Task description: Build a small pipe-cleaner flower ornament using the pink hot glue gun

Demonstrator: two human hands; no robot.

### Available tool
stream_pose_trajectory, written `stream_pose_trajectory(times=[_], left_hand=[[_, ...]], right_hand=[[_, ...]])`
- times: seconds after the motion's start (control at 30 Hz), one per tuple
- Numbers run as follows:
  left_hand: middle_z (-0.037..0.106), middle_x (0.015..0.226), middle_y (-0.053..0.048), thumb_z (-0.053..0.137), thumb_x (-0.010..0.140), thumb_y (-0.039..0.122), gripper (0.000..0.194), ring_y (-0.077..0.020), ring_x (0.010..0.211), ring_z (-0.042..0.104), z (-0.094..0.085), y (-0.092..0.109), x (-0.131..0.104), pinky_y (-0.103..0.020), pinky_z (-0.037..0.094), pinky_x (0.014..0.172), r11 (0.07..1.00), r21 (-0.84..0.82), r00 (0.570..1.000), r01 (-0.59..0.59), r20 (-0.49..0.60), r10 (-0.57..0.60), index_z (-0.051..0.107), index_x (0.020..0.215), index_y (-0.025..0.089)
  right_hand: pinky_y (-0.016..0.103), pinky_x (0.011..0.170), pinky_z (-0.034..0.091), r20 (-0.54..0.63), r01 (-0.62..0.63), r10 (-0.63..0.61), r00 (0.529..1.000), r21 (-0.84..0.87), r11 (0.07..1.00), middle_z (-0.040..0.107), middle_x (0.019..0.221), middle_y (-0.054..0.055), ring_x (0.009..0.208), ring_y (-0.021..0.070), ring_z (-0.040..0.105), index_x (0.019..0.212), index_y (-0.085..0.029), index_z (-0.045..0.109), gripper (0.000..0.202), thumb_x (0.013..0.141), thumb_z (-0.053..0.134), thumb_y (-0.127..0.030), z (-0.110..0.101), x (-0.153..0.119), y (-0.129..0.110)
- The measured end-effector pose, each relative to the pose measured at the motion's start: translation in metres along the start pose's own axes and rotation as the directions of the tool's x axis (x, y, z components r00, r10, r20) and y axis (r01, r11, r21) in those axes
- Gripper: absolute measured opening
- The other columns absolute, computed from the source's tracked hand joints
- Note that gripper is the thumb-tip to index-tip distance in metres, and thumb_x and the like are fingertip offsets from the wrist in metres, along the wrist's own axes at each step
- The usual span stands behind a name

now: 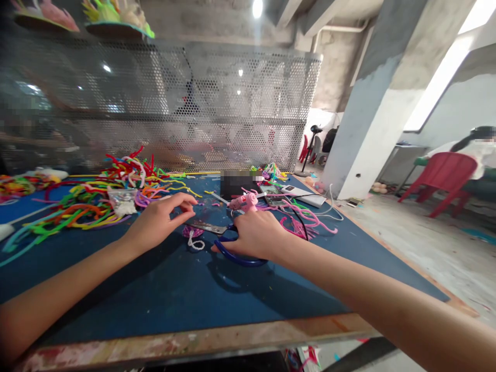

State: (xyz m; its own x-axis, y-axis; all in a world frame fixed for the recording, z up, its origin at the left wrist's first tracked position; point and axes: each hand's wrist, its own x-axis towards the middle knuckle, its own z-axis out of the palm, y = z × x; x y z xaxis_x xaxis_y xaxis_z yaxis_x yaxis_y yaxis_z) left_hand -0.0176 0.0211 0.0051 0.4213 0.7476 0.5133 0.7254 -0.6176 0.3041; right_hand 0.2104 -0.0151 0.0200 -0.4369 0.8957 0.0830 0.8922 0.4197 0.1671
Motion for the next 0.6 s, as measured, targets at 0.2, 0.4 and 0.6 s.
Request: stream_pose_trajectory(times=[0.2,0.4,0.6], left_hand=[[0.068,0.088,-0.001,0.049,0.087,0.029,0.017,-0.018,0.085,0.064,0.001,-0.002,0.0,-0.029,0.045,0.076,1.0,0.011,1.0,-0.013,0.005,0.013,0.056,0.101,0.024],[0.069,0.089,-0.002,0.053,0.085,0.03,0.015,-0.017,0.084,0.064,-0.007,-0.018,0.008,-0.026,0.045,0.075,0.999,0.02,0.982,0.034,-0.186,-0.029,0.058,0.096,0.022],[0.067,0.073,-0.011,0.045,0.086,0.039,0.027,-0.0295,0.076,0.064,-0.023,-0.068,0.009,-0.038,0.045,0.069,0.815,0.421,0.915,0.398,-0.238,-0.324,0.063,0.088,0.019]], right_hand=[[0.035,0.066,0.05,0.001,-0.003,0.003,1.0,-0.021,1.0,0.067,0.073,0.016,0.076,0.0292,0.066,0.081,-0.014,0.072,0.081,0.079,0.021,-0.077,0.0,0.013,-0.008],[0.037,0.062,0.049,-0.015,-0.065,0.064,0.998,-0.098,0.993,0.068,0.081,0.019,0.076,0.0324,0.067,0.084,-0.012,0.071,0.083,0.079,0.019,-0.078,-0.001,0.005,-0.003],[0.038,0.059,0.048,0.096,-0.23,0.239,0.966,-0.094,0.969,0.069,0.079,0.017,0.073,0.0326,0.067,0.09,-0.012,0.068,0.081,0.077,0.024,-0.079,0.005,-0.024,0.004]])
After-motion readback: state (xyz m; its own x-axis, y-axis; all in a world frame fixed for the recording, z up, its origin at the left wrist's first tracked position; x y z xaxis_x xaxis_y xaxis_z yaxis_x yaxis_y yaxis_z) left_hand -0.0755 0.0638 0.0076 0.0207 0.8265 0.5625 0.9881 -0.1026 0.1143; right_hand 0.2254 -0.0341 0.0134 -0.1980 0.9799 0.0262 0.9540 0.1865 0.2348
